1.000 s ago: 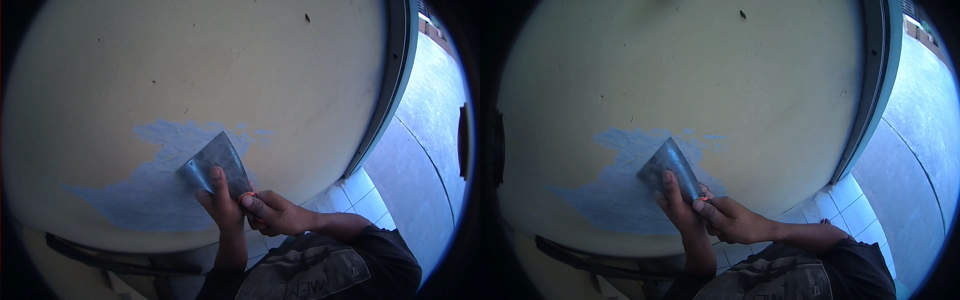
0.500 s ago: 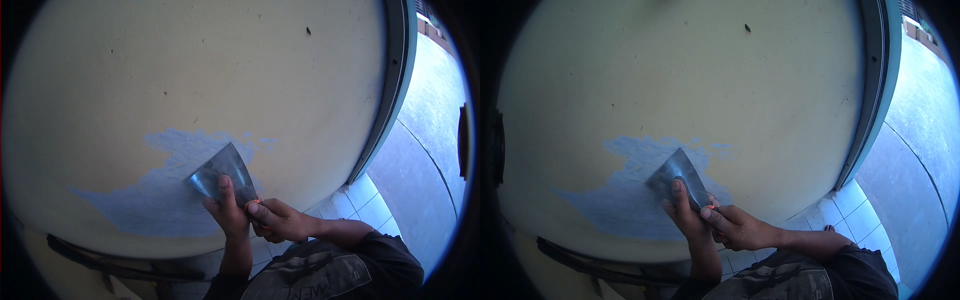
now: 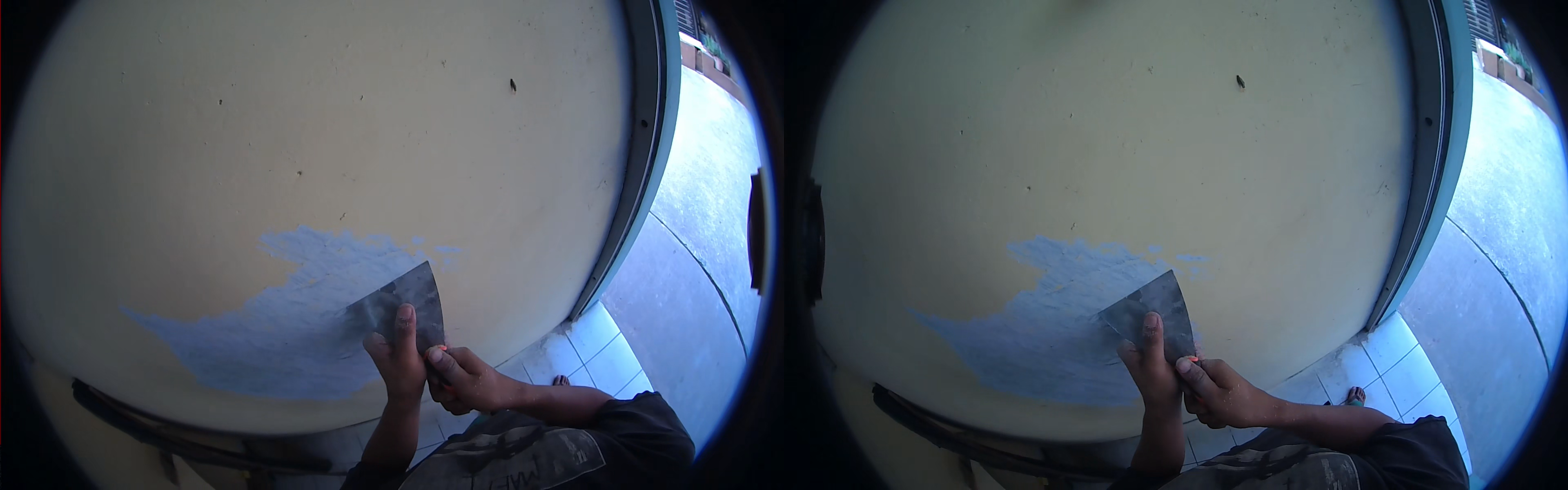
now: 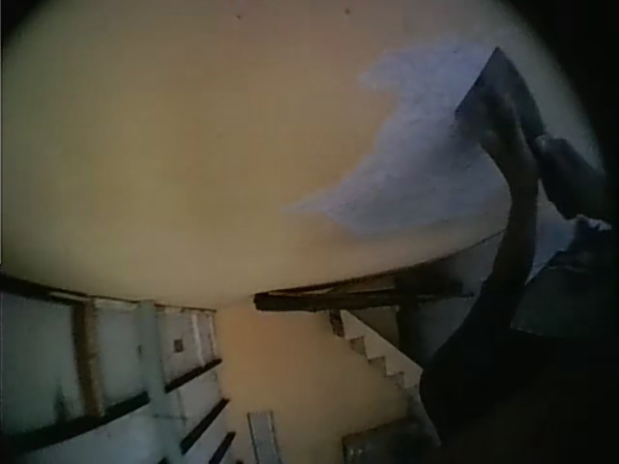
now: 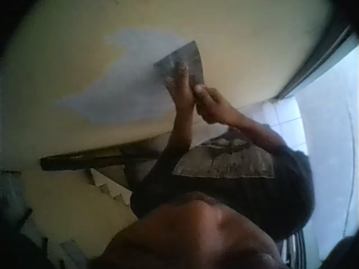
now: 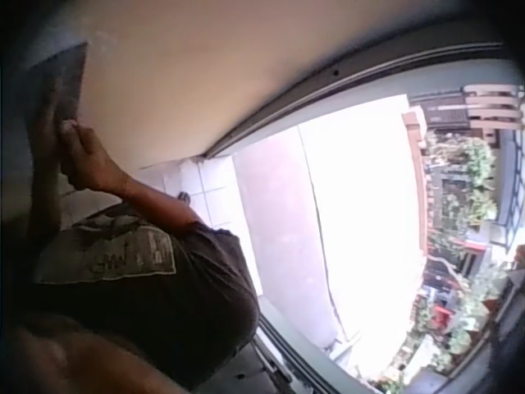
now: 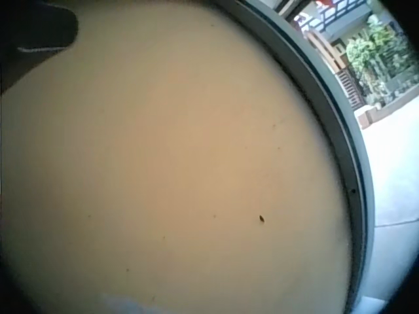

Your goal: The person scrapes old paint or plaster from a wall with a paint scraper.

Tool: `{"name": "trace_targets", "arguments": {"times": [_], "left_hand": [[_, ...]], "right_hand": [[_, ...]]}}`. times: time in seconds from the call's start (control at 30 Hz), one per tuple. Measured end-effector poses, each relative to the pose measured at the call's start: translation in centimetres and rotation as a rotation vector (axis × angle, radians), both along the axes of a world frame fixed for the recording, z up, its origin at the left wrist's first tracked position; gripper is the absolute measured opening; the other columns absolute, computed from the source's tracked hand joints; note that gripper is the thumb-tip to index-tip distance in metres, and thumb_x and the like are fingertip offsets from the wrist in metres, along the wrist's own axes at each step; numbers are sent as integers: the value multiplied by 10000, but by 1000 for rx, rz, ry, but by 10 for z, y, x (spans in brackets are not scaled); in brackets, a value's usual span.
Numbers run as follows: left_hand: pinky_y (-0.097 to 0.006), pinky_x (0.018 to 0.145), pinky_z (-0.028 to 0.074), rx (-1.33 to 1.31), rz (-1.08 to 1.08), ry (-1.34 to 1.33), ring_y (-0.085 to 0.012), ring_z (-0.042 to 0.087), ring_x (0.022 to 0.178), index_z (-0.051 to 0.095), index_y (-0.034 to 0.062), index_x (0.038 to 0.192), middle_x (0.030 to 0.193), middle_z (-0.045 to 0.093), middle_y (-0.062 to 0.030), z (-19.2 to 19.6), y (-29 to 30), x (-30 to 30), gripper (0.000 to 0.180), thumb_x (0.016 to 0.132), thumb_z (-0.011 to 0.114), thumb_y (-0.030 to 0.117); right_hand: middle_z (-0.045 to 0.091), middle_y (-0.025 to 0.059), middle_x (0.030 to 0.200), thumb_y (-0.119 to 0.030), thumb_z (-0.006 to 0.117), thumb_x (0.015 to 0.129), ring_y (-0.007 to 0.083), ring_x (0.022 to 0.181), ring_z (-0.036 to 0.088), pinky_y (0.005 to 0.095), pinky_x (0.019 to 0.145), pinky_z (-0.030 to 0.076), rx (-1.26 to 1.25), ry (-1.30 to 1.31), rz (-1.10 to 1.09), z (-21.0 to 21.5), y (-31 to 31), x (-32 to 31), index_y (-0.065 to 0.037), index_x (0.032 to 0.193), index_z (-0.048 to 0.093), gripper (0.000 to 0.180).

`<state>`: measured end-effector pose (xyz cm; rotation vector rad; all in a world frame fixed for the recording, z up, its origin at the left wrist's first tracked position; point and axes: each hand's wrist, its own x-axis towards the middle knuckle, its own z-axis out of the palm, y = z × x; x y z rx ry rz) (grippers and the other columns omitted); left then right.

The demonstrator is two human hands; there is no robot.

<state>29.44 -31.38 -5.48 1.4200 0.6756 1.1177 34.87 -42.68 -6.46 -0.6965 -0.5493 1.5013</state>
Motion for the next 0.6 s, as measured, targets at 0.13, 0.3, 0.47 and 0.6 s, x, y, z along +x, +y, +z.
{"name": "trace_targets", "arguments": {"times": [0.13,0.3,0.47,0.6], "left_hand": [[-291,452,464,4,-41,31,-155,559,513,520,-22,850,703,565,-80,-2,2,5,342,898,606,306],[-302,416,456,-18,-110,-20,-176,556,462,516,-34,813,621,557,-93,-12,-1,4,386,904,592,334],[-309,420,465,10,-120,-114,-180,561,473,500,-30,806,617,551,-100,10,5,8,401,902,586,349],[-309,426,467,-65,-86,-100,-180,560,471,511,-25,816,620,551,-103,30,-10,10,387,902,586,345]], "right_hand": [[369,-26,604,-457,319,998,55,479,335,225,419,298,9,-98,-78,0,0,3,-79,810,407,432],[401,-24,609,-465,316,997,54,500,370,227,444,332,-8,-201,-98,-9,-6,6,-61,816,436,458],[396,-23,608,-470,320,995,59,509,375,236,460,352,32,-296,-56,12,3,17,-59,825,440,460],[388,-23,606,-475,324,992,59,502,368,234,451,340,68,-257,-55,17,-2,17,-68,819,431,454]]}}
